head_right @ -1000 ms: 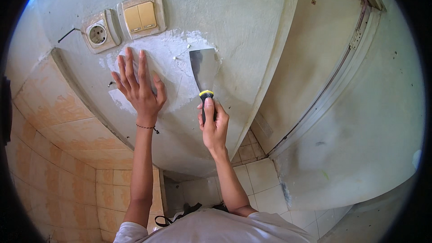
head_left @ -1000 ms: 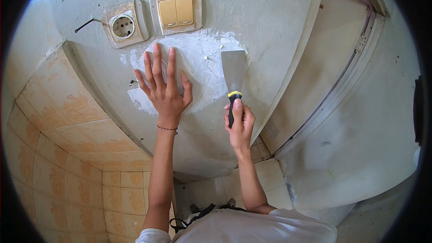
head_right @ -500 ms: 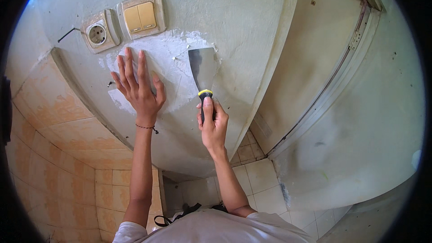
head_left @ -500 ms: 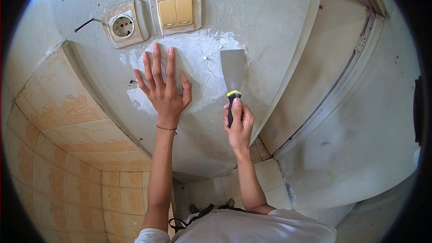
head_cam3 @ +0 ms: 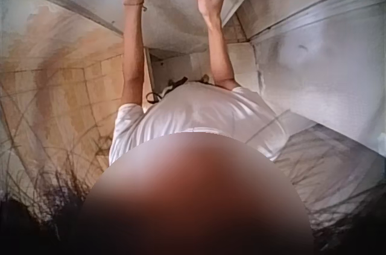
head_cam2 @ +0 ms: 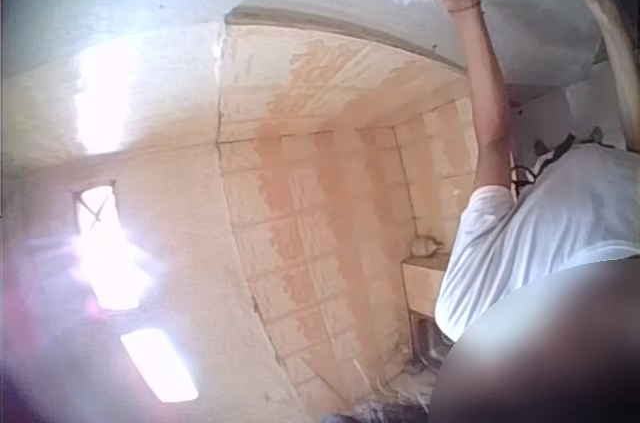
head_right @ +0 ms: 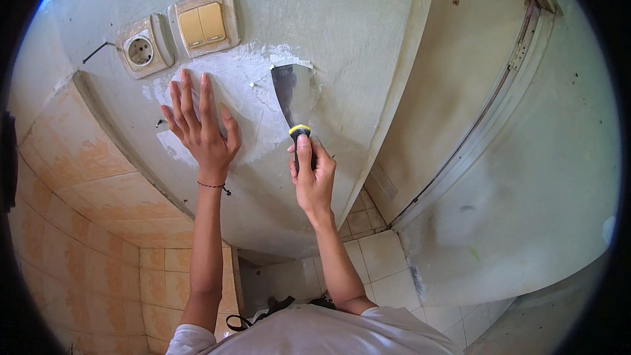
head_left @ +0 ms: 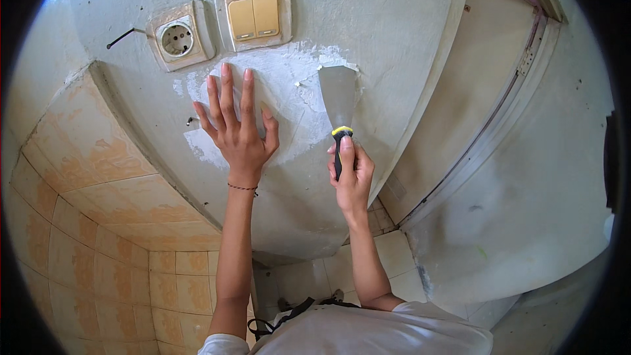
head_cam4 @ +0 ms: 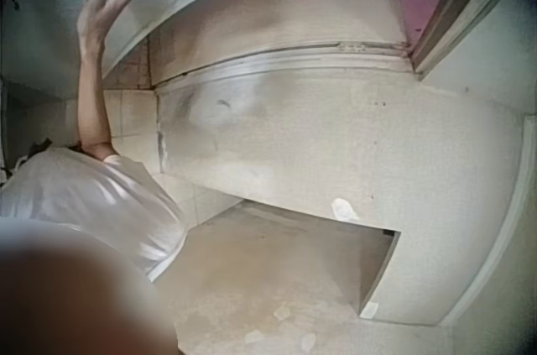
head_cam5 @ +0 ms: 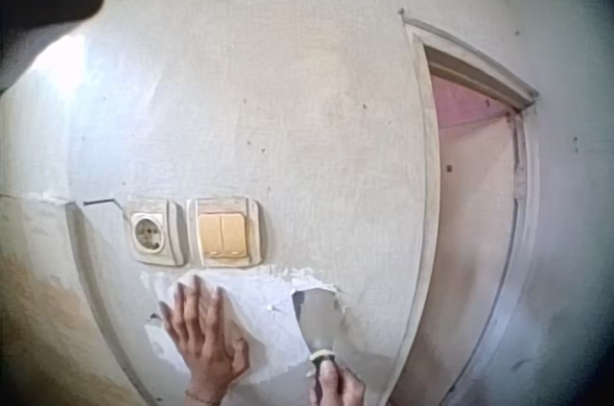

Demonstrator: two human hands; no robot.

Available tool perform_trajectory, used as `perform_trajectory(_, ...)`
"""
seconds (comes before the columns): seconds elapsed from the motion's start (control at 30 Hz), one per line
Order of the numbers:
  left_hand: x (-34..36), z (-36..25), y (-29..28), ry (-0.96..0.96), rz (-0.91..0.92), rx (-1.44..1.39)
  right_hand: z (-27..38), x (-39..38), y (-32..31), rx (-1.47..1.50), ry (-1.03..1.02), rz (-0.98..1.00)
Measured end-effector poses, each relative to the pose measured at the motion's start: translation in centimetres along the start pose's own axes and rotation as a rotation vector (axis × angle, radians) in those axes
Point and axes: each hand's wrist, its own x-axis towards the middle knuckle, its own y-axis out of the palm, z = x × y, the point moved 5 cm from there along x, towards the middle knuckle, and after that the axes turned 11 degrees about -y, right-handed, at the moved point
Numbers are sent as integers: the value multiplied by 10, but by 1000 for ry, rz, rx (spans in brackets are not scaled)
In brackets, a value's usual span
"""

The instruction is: The person patches a hole in a wall with wall filler using a putty knife.

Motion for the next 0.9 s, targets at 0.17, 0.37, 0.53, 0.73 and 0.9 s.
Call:
perform_trajectory(0.17, 1, 2, -1, 2, -1, 8, -3, -8, 0, -8, 27, 1)
perform_trajectory(0.37, 0, 2, 0, -6, -3, -10, 1, 2, 1, 29, 15, -1)
perform_trajectory(0.53, -1, 1, 1, -3, 2, -4, -5, -5, -2, 9, 22, -26)
perform_trajectory(0.73, 0, 1, -1, -4, 0, -12, 2, 4, -1, -2, 0, 8)
perform_trajectory(0.9, 0, 1, 0, -4, -1, 9, -4, -4, -2, -15, 22, -8)
